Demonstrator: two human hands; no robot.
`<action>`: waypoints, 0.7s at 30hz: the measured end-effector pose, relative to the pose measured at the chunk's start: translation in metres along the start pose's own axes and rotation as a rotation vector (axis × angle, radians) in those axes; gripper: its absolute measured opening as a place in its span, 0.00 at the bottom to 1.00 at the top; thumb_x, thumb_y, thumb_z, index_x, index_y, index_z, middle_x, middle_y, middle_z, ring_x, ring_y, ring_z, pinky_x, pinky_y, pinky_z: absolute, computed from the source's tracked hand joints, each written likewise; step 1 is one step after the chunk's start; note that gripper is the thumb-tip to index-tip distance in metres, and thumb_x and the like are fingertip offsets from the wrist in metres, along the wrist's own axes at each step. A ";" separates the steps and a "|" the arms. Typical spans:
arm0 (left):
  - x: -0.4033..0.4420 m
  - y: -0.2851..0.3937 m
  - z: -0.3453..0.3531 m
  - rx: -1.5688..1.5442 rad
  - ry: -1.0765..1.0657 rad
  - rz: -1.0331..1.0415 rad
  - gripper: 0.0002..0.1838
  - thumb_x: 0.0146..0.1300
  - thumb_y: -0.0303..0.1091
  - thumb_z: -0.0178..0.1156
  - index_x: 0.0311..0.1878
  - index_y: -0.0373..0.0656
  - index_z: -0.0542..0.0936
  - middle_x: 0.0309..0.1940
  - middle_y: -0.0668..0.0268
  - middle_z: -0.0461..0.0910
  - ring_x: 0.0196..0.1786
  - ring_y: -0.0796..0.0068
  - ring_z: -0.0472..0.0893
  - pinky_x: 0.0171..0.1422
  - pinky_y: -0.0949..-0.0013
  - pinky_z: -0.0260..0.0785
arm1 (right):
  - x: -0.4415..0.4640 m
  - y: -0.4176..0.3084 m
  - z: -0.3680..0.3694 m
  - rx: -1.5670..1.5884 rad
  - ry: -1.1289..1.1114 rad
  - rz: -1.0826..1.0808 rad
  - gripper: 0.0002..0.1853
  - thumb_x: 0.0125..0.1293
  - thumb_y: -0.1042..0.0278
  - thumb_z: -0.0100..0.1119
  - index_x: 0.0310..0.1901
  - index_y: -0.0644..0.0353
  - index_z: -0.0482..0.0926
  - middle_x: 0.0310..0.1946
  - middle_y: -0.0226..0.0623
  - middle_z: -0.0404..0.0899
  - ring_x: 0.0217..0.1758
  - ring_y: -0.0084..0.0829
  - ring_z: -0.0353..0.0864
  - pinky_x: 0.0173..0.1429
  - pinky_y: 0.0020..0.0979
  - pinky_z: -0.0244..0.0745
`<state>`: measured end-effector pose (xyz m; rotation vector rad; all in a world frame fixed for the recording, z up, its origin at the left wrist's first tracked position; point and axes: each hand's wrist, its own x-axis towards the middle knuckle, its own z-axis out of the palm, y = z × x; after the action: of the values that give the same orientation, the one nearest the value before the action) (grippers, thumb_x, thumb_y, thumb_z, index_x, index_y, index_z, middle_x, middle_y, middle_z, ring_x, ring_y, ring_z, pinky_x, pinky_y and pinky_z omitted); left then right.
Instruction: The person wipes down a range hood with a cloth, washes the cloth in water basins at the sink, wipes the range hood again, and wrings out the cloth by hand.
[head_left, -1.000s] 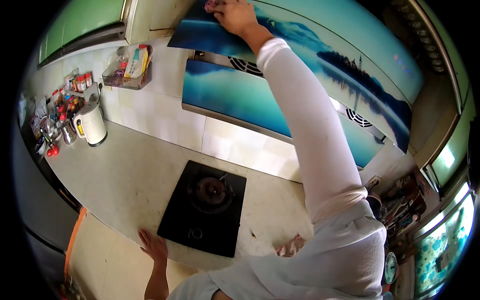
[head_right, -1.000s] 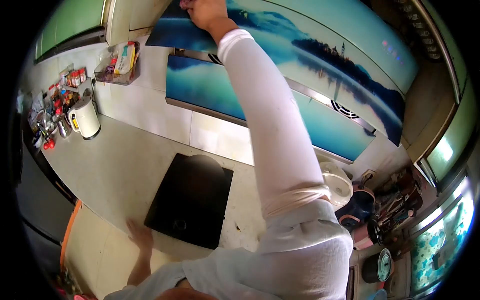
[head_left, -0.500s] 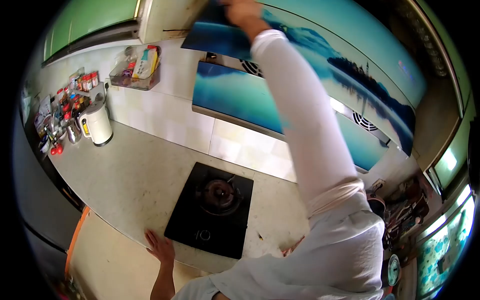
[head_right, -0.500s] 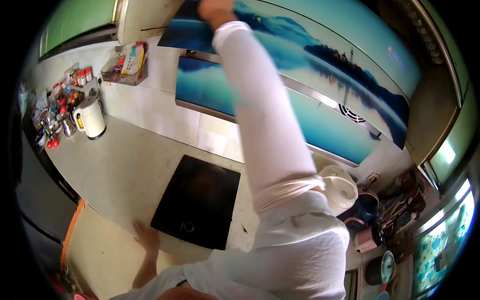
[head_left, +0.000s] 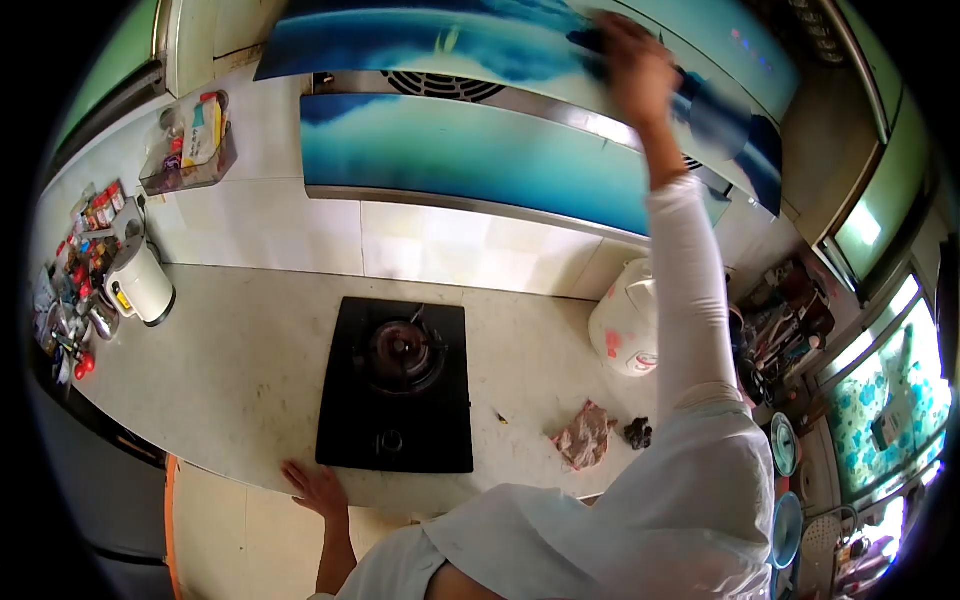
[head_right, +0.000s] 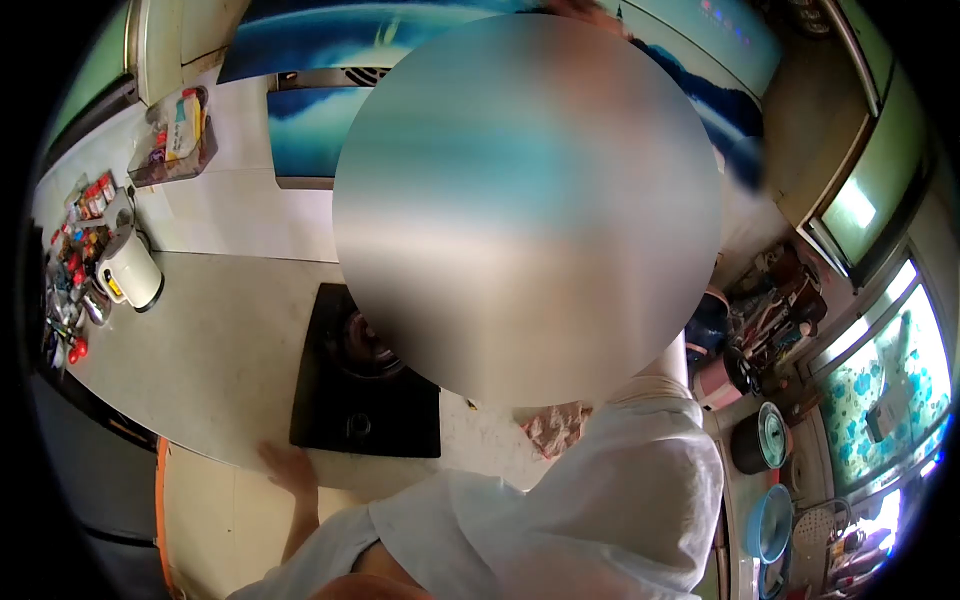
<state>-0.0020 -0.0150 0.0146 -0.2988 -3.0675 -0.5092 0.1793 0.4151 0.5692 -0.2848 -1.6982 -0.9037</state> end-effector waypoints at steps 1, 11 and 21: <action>0.003 -0.007 0.014 0.037 0.030 0.031 0.34 0.57 0.43 0.46 0.63 0.38 0.49 0.66 0.62 0.43 0.68 0.66 0.43 0.58 0.42 0.50 | -0.020 0.047 -0.003 -0.089 0.051 0.018 0.13 0.57 0.67 0.48 0.43 0.51 0.76 0.44 0.35 0.75 0.43 0.35 0.75 0.47 0.33 0.70; -0.008 0.007 -0.020 0.087 -0.047 0.107 0.34 0.59 0.45 0.45 0.63 0.38 0.49 0.66 0.62 0.43 0.68 0.67 0.44 0.57 0.40 0.51 | -0.014 -0.074 0.017 -0.102 0.137 0.327 0.11 0.50 0.72 0.50 0.37 0.55 0.76 0.31 0.39 0.73 0.34 0.40 0.71 0.37 0.39 0.66; -0.005 -0.014 0.014 0.193 0.077 0.180 0.33 0.60 0.48 0.42 0.63 0.38 0.51 0.65 0.65 0.46 0.68 0.69 0.46 0.55 0.44 0.55 | -0.050 -0.050 -0.032 0.182 0.146 0.098 0.17 0.57 0.74 0.46 0.49 0.51 0.72 0.45 0.37 0.72 0.45 0.39 0.69 0.46 0.39 0.64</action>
<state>0.0003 -0.0243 -0.0030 -0.5283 -2.9470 -0.2107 0.1888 0.3715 0.5050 -0.1732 -1.6042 -0.6765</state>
